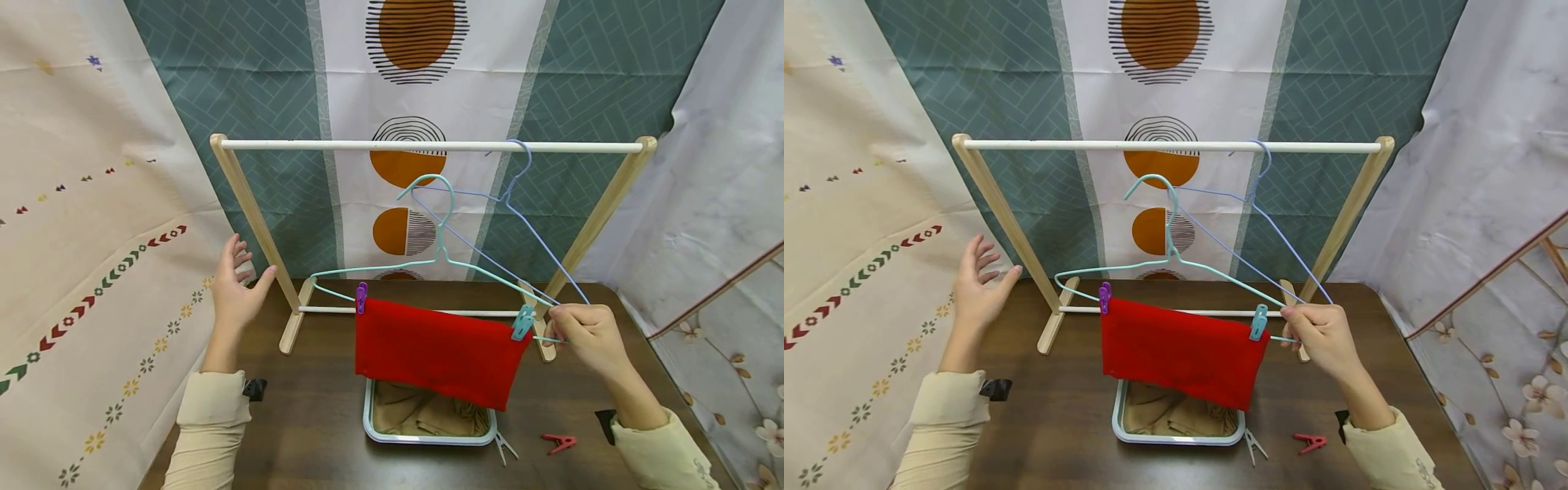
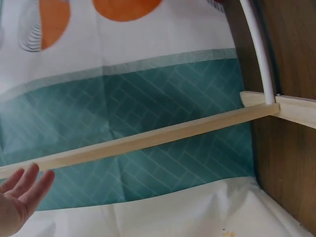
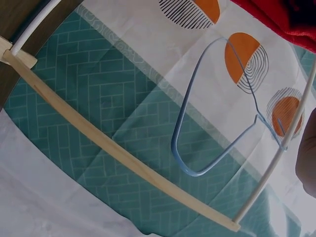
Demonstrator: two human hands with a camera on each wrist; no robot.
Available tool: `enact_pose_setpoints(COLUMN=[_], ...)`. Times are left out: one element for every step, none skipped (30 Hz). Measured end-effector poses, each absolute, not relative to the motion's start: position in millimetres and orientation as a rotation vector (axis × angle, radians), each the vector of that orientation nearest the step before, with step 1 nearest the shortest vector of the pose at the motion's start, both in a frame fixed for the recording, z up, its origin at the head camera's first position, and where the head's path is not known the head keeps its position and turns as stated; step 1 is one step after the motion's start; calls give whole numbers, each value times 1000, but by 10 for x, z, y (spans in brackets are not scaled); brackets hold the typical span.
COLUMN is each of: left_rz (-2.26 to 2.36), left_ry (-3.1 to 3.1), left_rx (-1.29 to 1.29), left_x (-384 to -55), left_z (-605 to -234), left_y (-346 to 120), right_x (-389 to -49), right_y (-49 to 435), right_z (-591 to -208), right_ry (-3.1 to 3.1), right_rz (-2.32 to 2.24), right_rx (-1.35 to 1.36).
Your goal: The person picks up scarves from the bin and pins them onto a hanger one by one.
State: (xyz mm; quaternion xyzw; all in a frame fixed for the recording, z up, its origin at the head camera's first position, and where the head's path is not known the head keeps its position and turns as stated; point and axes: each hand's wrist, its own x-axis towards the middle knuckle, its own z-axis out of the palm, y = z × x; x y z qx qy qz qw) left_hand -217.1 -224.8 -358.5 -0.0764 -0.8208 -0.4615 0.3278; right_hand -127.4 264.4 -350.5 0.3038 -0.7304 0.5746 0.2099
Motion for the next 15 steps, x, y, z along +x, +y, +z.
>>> enact_pose_setpoints(left_rz=[-1201, -1196, -1199, -1204, -1213, -1222, -1234, -1246, -1267, -1288, -1308, -1327, -1350, -1367, -1391], left_ry=[-2165, -2178, -2187, -2194, -2200, -2206, -2207, -2206, -2204, -2201, -2202, -2203, -2203, -2207, -2206], left_rx=[-194, -188, -183, -173, -161, -148, -137, -123, -109, -97, -85, -74, -66, -56, -48], left_x=[-2215, -2259, -2304, -2347, -2386, -2423, -2456, -2485, -2510, -2534, -2559, -2586, -2614, -2646, -2677], left_z=[-3591, -3595, -3598, -3598, -3596, -3592, -3588, -3580, -3569, -3557, -3545, -3534, -3524, -3514, -3506], left_y=[-2262, -2274, -2287, -2297, -2307, -2316, -2324, -2330, -2333, -2337, -2341, -2346, -2351, -2357, -2365], right_x=[-1276, -1276, -1276, -1279, -1280, -1283, -1287, -1289, -1293, -1295, -1295, -1297, -1300, -1301, -1303], right_y=[2641, 2637, 2635, 2633, 2632, 2631, 2629, 2627, 2626, 2622, 2618, 2615, 2612, 2608, 2603], right_z=[-3508, -3511, -3516, -3520, -3525, -3529, -3534, -3539, -3543, -3545, -3547, -3548, -3548, -3546, -3543], right_ry=[-2029, -2023, -2031, -2023, -2031, -2033, -2031, -2033, -2039, -2038, -2047, -2051, -2049, -2052, -2047], right_rz=[1597, 1605, 1597, 1608, 1601, 1598, 1595, 1592, 1580, 1579, 1561, 1549, 1540, 1533, 1527], right_rx=[843, 844, 836, 842, 834, 833, 836, 833, 828, 830, 822, 817, 817, 813, 817])
